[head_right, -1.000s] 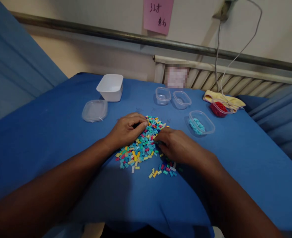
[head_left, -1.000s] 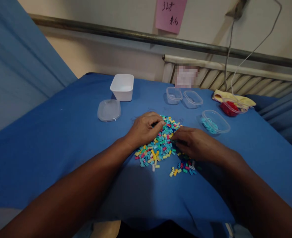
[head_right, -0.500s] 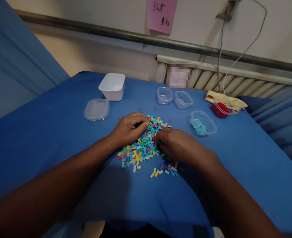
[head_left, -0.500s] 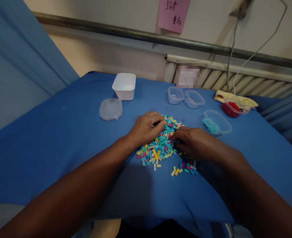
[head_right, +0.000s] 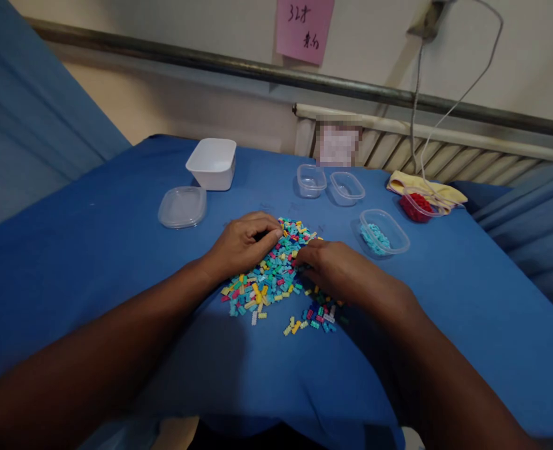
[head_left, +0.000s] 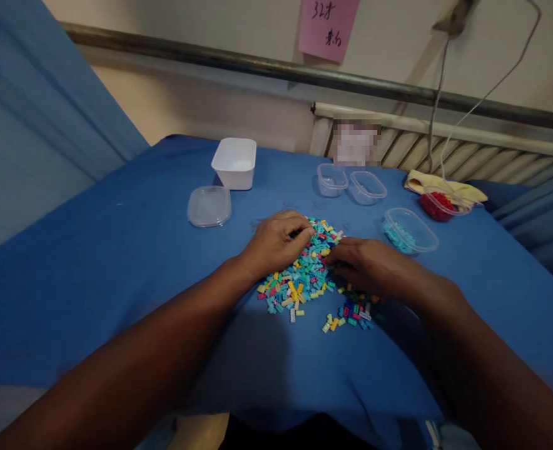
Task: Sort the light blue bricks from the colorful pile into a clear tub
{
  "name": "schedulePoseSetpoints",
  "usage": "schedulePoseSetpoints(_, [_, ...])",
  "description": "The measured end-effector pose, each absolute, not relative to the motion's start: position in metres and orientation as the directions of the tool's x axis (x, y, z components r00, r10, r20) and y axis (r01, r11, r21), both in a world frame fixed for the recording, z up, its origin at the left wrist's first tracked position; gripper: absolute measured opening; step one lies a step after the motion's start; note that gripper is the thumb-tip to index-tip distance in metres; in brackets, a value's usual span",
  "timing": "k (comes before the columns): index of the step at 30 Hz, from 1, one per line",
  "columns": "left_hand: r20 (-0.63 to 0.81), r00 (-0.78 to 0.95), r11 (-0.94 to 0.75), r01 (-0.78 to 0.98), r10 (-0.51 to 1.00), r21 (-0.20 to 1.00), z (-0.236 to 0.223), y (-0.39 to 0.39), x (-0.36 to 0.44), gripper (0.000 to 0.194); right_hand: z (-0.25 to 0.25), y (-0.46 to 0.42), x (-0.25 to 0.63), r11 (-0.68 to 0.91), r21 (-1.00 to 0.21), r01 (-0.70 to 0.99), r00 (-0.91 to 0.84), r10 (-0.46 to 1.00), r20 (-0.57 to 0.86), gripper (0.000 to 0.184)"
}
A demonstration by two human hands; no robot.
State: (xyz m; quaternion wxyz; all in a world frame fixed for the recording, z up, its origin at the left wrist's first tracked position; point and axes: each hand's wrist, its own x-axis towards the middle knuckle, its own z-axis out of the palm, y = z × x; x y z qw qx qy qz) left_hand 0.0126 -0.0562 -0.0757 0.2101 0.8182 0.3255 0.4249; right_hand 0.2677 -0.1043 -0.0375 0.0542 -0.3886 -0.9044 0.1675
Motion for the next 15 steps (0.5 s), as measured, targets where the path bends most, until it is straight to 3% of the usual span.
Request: schedulePoseSetpoints(15, [0.558,0.424,-0.696,0.347,0.714,0.628,-0.0771,-0.0555,0.0137,0.019,-0.0352,-0.1077,0.2646,0.666,-0.359,0.653,-0.715,0.699,-0.005,0.021])
